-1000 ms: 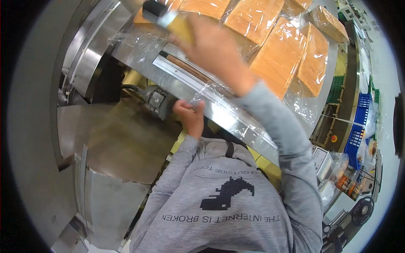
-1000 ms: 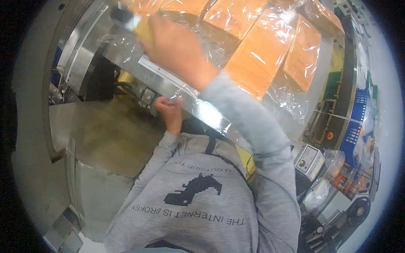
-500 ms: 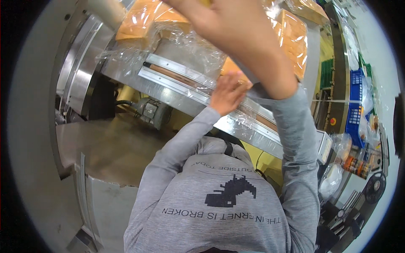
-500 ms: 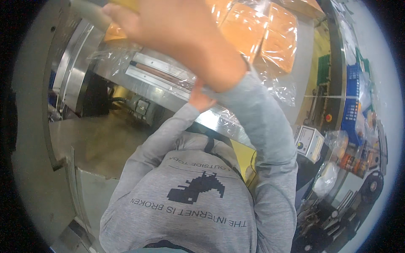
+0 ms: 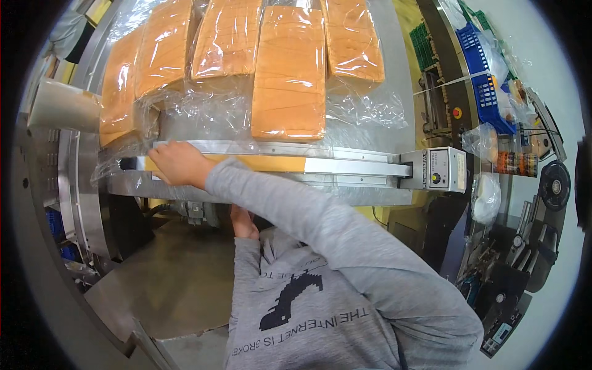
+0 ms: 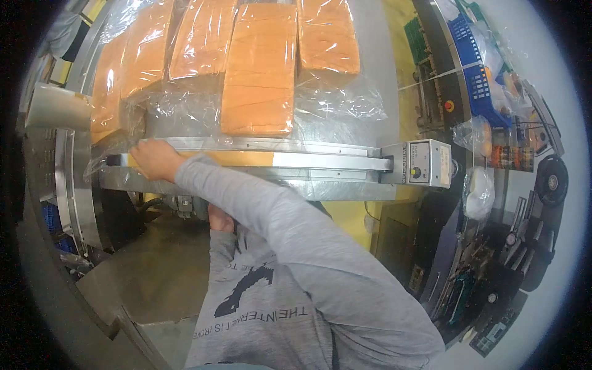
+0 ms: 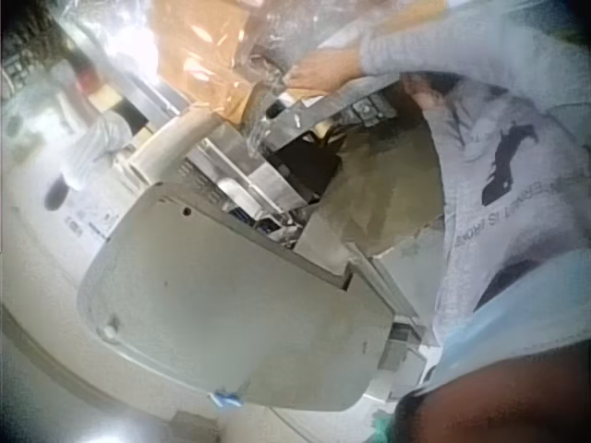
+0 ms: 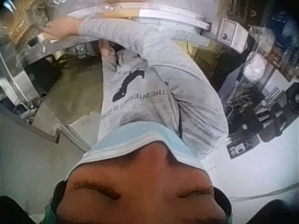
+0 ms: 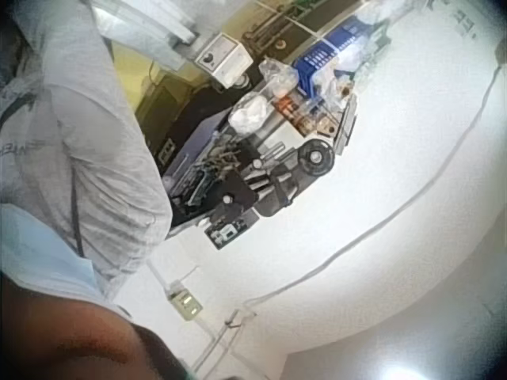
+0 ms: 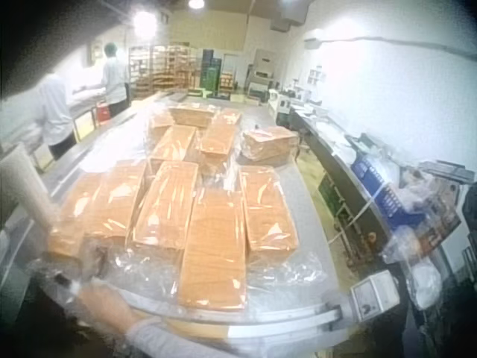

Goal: The person wraps rectangular loaves of bread in clear plastic film on a stainless steel table. They pull the film over the bread, smooth it down, and use a handheld sealing bar to secure the package. The wrapped loaves are then placed on the table.

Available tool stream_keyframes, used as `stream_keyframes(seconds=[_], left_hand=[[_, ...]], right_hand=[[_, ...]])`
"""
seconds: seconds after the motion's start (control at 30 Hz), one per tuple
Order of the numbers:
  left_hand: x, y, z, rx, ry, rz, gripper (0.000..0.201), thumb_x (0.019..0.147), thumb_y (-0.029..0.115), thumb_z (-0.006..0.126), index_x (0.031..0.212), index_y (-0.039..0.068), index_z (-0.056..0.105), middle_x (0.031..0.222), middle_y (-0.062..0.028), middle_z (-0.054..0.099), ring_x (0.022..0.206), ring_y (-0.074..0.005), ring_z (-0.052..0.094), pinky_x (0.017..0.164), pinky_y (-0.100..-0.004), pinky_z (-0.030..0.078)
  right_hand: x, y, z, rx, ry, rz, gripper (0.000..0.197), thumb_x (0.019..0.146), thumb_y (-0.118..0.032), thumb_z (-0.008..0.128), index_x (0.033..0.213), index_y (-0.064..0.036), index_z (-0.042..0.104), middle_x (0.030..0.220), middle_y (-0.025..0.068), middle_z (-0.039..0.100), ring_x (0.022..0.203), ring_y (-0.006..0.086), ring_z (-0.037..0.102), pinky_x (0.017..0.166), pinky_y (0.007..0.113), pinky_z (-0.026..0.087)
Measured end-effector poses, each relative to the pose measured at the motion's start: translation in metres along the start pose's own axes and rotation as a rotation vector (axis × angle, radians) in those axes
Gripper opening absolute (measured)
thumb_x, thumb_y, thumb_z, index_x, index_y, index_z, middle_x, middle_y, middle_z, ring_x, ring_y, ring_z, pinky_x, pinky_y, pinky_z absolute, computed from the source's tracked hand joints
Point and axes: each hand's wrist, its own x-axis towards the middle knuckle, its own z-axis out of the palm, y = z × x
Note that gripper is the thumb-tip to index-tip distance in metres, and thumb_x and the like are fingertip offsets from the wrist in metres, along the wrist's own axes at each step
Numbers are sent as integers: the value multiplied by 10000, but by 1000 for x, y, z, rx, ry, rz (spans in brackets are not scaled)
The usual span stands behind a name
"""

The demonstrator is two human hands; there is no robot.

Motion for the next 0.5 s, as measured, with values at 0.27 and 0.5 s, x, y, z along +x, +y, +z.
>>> stream_keyframes(seconds=[0.27, 0.5], left_hand=[[5, -5, -3, 22, 36, -50, 277, 814, 71, 500, 1056, -64, 512, 1045, -132, 552, 927, -202, 535, 801, -297, 432], [6, -23, -10, -66, 147, -59, 210, 776, -7, 531, 983, -34, 511, 1002, -118, 540, 924, -203, 514, 829, -301, 409]], right_hand=[[-16, 21, 46, -32, -164, 79, 305, 708, -284, 632, 825, -21, 530, 758, 117, 548, 695, 282, 573, 571, 367, 495], [-18, 21, 40, -120, -192, 76, 310, 731, -295, 610, 843, -22, 513, 746, 107, 531, 688, 261, 565, 516, 329, 496]])
